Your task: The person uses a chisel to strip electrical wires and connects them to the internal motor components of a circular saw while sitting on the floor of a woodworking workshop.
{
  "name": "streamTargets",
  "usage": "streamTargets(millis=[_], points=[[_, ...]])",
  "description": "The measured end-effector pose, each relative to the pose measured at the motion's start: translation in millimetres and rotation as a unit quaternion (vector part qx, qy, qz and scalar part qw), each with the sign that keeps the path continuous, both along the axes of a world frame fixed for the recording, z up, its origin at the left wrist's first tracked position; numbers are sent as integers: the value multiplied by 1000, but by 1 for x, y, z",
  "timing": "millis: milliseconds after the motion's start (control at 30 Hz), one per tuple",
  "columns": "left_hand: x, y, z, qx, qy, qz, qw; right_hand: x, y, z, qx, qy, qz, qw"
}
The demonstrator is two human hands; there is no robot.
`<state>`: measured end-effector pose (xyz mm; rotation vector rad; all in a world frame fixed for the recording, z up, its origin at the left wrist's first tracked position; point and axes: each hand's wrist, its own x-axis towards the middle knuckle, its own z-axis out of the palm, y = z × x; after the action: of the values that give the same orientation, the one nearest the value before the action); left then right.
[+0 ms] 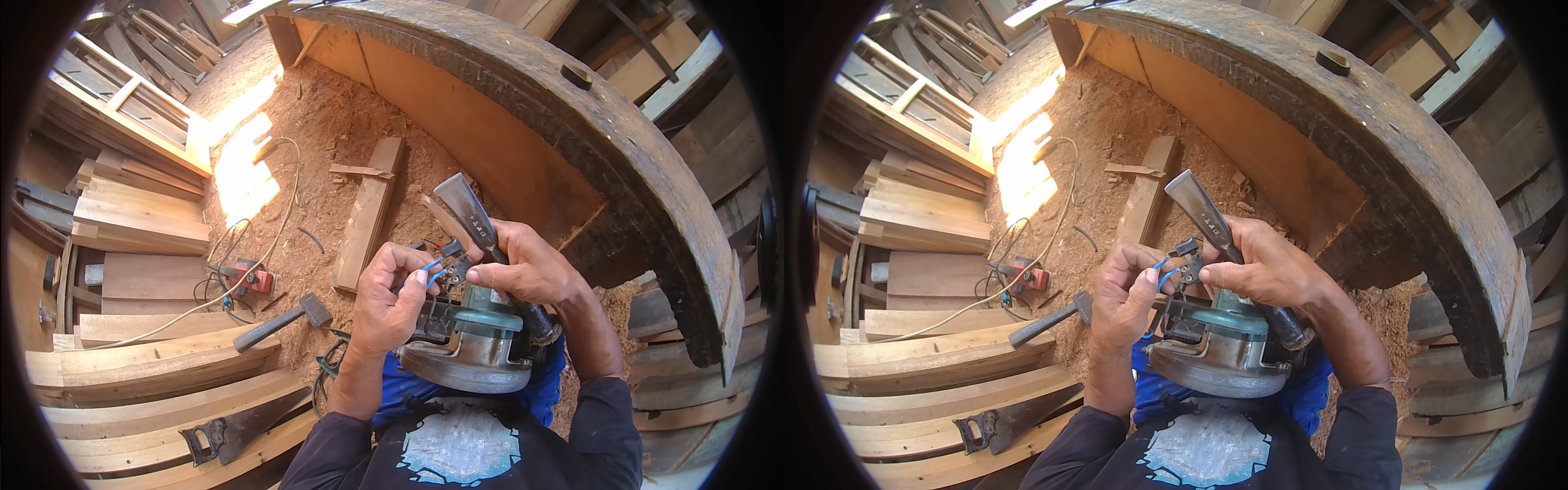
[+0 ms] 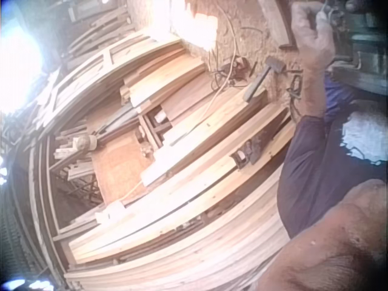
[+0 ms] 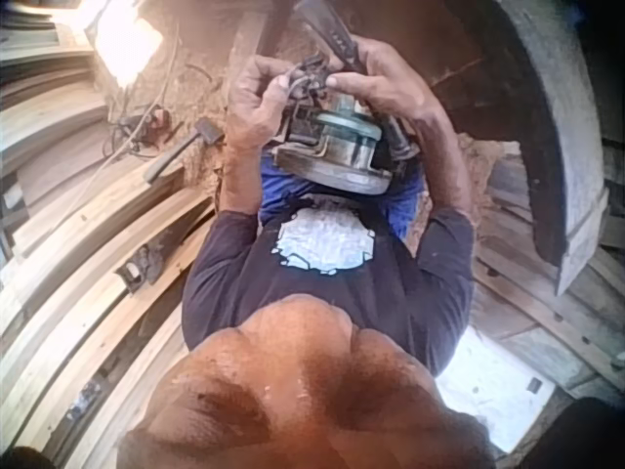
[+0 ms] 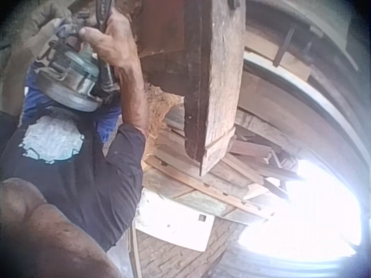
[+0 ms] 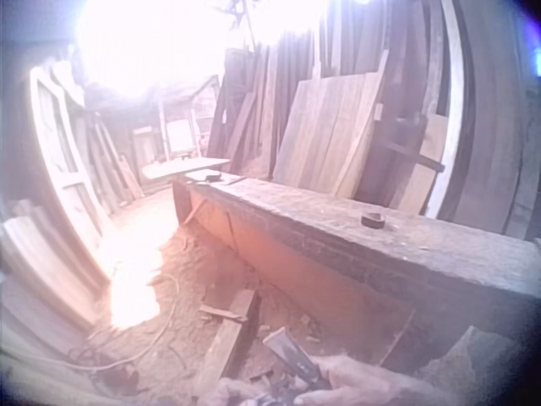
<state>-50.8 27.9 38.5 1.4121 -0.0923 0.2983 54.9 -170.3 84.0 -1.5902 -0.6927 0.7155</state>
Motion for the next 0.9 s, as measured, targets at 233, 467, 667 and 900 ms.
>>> streamTargets(millis=[233,467,667,900], points=[[0,0,-1,-3,-3,-2,1000,0,-1,-2,21,3,0,1000],[0,-1,1,8,-5,0,1000,-1,-2,-4,23,4,-5,1000],[-1,-1,1,11,-1,-2,1000,0,-3,-6,17,-5,-1,1000],[0,0,-2,-3,-2,-7,1000,0,-3,-9,20,16,-6,1000]])
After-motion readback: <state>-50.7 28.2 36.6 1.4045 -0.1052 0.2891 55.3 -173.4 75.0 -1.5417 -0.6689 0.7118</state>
